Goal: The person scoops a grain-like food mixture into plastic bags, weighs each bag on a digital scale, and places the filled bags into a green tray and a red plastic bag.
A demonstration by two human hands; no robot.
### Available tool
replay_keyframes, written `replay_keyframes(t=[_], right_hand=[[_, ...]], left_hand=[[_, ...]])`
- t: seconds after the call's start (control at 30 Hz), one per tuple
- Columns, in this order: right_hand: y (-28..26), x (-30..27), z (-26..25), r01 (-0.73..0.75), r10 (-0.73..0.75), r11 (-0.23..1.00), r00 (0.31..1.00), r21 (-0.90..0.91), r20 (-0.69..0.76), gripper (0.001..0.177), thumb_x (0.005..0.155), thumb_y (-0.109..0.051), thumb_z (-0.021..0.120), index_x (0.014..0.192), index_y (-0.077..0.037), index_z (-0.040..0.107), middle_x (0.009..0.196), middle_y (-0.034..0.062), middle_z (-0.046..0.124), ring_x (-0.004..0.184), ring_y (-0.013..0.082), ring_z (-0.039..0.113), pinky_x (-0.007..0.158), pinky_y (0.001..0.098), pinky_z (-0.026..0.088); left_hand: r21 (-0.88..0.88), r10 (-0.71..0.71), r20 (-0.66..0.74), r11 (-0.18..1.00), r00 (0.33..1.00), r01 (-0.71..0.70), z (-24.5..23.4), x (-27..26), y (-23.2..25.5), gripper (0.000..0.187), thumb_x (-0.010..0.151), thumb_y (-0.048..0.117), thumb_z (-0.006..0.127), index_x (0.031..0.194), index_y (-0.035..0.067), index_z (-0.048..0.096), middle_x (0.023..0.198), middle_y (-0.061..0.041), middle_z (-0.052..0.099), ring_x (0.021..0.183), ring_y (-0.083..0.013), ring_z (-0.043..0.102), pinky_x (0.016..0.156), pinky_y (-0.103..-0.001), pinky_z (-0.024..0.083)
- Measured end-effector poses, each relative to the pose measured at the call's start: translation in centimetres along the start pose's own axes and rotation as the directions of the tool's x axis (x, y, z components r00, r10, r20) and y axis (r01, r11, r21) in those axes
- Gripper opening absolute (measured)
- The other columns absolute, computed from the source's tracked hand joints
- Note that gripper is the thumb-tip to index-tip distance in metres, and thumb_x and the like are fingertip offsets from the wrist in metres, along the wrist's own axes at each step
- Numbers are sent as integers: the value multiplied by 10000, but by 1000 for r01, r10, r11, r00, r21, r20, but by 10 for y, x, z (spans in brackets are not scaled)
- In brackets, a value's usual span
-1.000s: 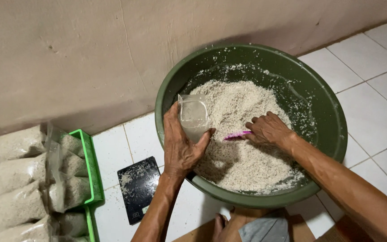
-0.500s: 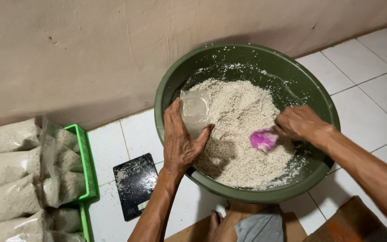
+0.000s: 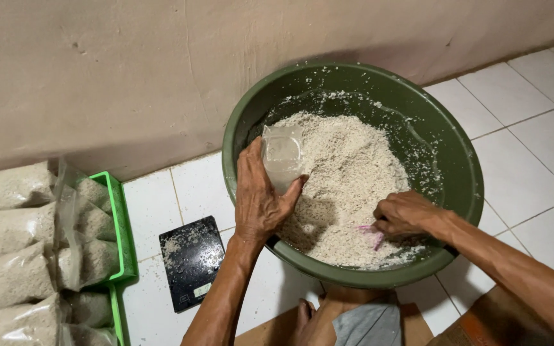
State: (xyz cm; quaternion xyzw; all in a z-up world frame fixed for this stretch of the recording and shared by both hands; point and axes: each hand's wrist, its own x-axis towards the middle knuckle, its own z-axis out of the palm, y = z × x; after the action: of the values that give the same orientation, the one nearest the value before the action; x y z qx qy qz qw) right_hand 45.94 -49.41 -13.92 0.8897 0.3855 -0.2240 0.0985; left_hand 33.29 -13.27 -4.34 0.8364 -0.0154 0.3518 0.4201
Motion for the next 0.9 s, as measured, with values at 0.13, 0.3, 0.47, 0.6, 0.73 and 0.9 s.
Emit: replay_keyframes(t=[0.13,0.3,0.47,0.6,0.73,0.9], right_hand=[[-10,2,-2,-36,31,995,998,93,56,423,843,-635,527,1058,-287,632,992,78,704,1007,321,682,873,469,538],[-28,-12,-44,-223,202,968,965,112,170,466,813,-653,541,1016,-275,725,1060,110,727,1096,305,664,929,432,536],[-27,-36,-92,-307,268,918,947,252,176,439,823,-598,566,861,-215,776,890,89,768,931,285,720,827,406,550],[-19,-45,-131,-396,369,843,918,363,144,381,919,-438,580,813,-154,810,777,70,787,723,211,692,728,357,521],[-43,-60,-205,-379,385,805,919,456,84,406,952,-409,587,965,-67,804,980,165,803,734,280,720,754,384,540],[-45,-70,-257,-364,388,875,922,318,-14,465,898,-497,533,1065,-158,805,749,95,802,360,98,327,376,249,312]], left_hand=[[10,-4,0,1000,1000,4,0,0,0,867,786,411,789,1397,-24,355,1213,-222,463,1184,-431,509,1076,-516,392],[45,-12,43,999,999,10,-1,0,0,910,777,451,781,1425,1,328,1252,-203,444,1211,-394,492,1100,-479,372],[77,35,161,996,986,-48,-6,5,18,966,765,430,790,1454,-14,281,1272,-245,439,1211,-420,487,1090,-522,369],[174,72,370,974,926,-145,-5,7,36,1039,733,411,826,1477,-30,249,1290,-279,440,1218,-414,481,1109,-529,343],[251,59,507,944,860,-213,11,3,28,1032,760,425,756,1515,-20,211,1428,-229,334,1306,-392,352,1152,-540,177],[380,136,506,851,852,-362,24,-1,12,1119,765,583,716,1503,-61,175,1448,-258,357,1303,-381,382,1121,-587,258]])
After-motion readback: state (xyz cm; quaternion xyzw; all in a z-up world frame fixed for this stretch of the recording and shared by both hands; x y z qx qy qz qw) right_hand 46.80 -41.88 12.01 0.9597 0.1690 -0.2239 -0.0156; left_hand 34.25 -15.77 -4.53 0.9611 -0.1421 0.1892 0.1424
